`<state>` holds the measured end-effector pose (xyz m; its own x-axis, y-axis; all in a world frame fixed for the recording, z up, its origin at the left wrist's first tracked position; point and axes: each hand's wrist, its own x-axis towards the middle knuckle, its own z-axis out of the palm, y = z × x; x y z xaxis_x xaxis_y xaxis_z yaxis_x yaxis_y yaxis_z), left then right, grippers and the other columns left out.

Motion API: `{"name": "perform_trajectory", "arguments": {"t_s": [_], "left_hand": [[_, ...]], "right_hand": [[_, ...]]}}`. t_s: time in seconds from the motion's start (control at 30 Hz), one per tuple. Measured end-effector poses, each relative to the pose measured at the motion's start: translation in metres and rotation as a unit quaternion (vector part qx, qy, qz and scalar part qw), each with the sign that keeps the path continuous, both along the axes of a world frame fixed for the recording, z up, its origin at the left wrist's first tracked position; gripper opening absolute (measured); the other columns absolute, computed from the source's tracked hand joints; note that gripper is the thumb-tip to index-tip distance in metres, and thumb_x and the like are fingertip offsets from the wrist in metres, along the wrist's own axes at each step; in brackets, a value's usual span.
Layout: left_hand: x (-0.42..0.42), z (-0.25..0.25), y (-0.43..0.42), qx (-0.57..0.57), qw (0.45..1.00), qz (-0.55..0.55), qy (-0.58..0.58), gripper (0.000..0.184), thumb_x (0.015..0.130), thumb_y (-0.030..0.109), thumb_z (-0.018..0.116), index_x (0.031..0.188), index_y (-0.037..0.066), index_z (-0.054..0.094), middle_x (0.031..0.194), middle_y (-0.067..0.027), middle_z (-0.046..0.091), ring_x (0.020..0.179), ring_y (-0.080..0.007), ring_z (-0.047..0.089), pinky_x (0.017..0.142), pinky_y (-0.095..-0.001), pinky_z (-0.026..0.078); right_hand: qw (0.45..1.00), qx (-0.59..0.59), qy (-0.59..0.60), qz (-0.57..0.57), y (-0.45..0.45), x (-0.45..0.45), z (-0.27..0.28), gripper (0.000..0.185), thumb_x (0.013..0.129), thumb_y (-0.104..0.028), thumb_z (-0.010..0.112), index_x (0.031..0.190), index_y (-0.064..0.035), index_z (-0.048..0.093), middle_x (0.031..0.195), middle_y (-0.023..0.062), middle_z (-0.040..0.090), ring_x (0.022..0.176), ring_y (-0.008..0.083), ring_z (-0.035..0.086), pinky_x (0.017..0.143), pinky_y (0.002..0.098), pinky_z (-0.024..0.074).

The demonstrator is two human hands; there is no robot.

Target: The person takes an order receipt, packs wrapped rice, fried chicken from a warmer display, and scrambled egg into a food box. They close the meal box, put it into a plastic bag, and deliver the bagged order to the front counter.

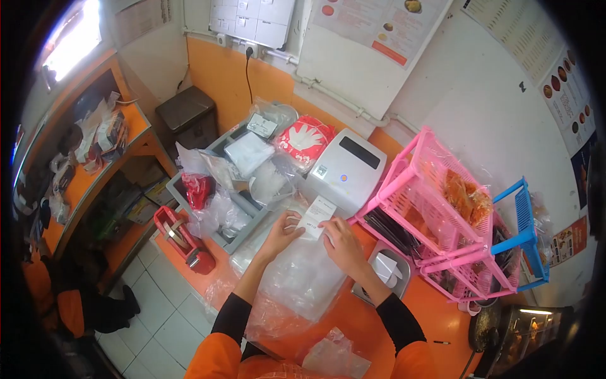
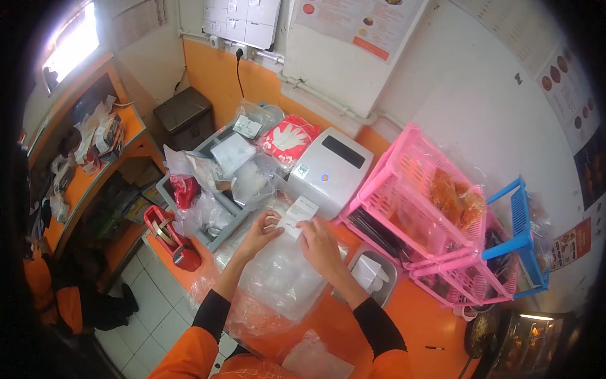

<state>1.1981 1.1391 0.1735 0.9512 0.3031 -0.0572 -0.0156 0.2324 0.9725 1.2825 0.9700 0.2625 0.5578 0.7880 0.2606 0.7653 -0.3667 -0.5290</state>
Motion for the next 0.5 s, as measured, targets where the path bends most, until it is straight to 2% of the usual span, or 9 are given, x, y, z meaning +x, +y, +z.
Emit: {"name": "perform_trajectory", "arguments": {"t_s": [0.07, 0.2, 0.37, 0.5], "left_hand": [[-0.008, -0.004, -0.004, -0.044, 0.998, 0.036, -0.001, 0.039, 0.086, 0.0, 0.062, 0.118, 0.01, 0.041, 0.103, -0.0077, 0.058, 0.09, -0.012, 0.059, 0.074, -0.0231, 0.047], [-0.01, -0.016, -0.006, -0.058, 0.997, 0.042, -0.02, 0.041, 0.086, -0.003, 0.06, 0.119, 0.009, 0.04, 0.102, -0.0069, 0.056, 0.093, -0.0121, 0.058, 0.075, -0.0225, 0.046], [-0.01, -0.016, -0.002, -0.117, 0.992, 0.038, -0.023, 0.044, 0.086, -0.008, 0.058, 0.122, 0.009, 0.039, 0.097, -0.0062, 0.062, 0.094, -0.0104, 0.059, 0.08, -0.0223, 0.047], [-0.001, -0.019, -0.006, -0.045, 0.997, 0.042, -0.052, 0.046, 0.086, -0.009, 0.057, 0.124, 0.009, 0.038, 0.094, -0.0072, 0.064, 0.094, -0.0102, 0.059, 0.082, -0.0237, 0.047]], "right_hand": [[0.999, -0.001, -0.046, 0.016, 0.013, -0.002, -0.012, 0.016, 0.081, -0.009, 0.063, 0.096, -0.006, 0.058, 0.095, 0.0093, 0.053, 0.091, 0.0299, 0.056, 0.077, 0.0421, 0.0442], [0.999, -0.004, -0.052, 0.014, 0.029, -0.007, -0.033, 0.017, 0.079, -0.013, 0.067, 0.093, -0.0064, 0.06, 0.093, 0.0086, 0.054, 0.089, 0.0283, 0.056, 0.078, 0.0412, 0.0434], [0.998, 0.027, -0.057, -0.011, 0.035, -0.003, -0.034, 0.018, 0.077, -0.013, 0.07, 0.09, -0.0038, 0.062, 0.085, 0.0077, 0.059, 0.082, 0.0271, 0.06, 0.072, 0.0371, 0.0468], [0.997, 0.01, -0.071, -0.009, 0.035, 0.002, -0.036, 0.013, 0.076, -0.011, 0.069, 0.082, -0.0009, 0.063, 0.082, 0.01, 0.061, 0.075, 0.0281, 0.061, 0.066, 0.0367, 0.0482]]}}
